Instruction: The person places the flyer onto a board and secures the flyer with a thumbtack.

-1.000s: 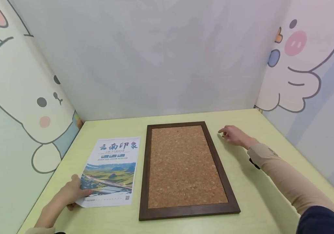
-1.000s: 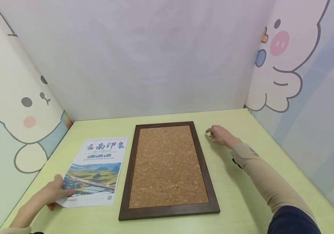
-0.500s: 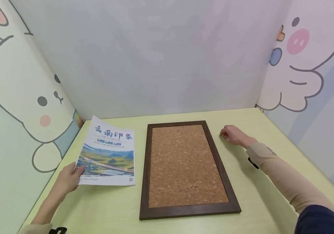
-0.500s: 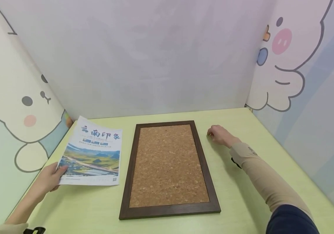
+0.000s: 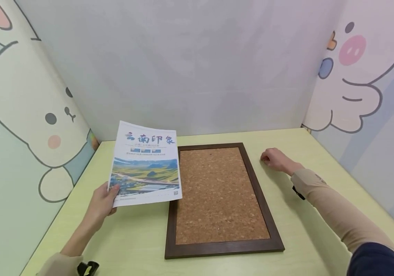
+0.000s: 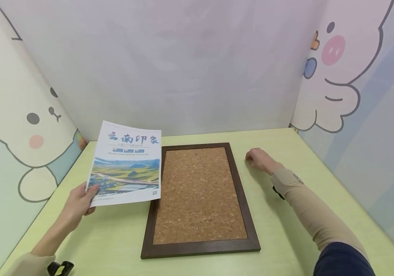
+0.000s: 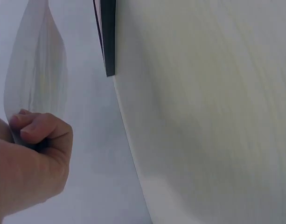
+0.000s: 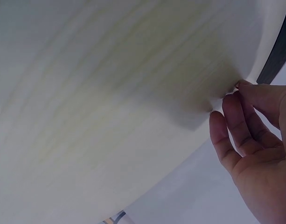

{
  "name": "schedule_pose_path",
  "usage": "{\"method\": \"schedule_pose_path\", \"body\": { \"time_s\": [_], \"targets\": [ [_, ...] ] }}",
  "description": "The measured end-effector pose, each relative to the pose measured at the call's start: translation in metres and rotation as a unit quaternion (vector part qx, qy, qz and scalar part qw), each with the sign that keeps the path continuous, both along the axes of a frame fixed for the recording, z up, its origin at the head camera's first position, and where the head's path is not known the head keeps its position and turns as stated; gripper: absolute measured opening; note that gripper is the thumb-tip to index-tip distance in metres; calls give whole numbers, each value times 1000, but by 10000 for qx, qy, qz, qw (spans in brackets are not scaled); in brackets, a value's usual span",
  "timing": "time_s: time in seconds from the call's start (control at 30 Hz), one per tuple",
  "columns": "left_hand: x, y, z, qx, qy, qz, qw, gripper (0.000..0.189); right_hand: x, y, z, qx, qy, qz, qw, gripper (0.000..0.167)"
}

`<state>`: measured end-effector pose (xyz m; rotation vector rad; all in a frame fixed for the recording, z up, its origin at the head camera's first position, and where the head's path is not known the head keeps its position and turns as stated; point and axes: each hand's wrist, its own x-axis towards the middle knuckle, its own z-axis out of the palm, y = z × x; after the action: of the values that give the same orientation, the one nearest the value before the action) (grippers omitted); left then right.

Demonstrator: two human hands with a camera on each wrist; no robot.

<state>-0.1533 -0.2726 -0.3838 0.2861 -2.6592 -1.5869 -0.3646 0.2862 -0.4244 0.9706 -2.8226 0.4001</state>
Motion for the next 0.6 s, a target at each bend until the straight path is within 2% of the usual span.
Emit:
{"method": "schedule_pose_path", "body": {
  "time_s": [0.2,0.33,0.6],
  "targets": [
    [-6,38,-3,216,-41,105,9997,41,0,2,-2,-84,-68,-45,9999,19],
    [-9,62,-5,446,23,55,9990,38,0,2,-1,-163,-161,-80,9997,18],
    [-16,100,-16,908,146,-117,9957,33,-2,2,-1,-271,-228,-156,9993,15]
  ]
}}
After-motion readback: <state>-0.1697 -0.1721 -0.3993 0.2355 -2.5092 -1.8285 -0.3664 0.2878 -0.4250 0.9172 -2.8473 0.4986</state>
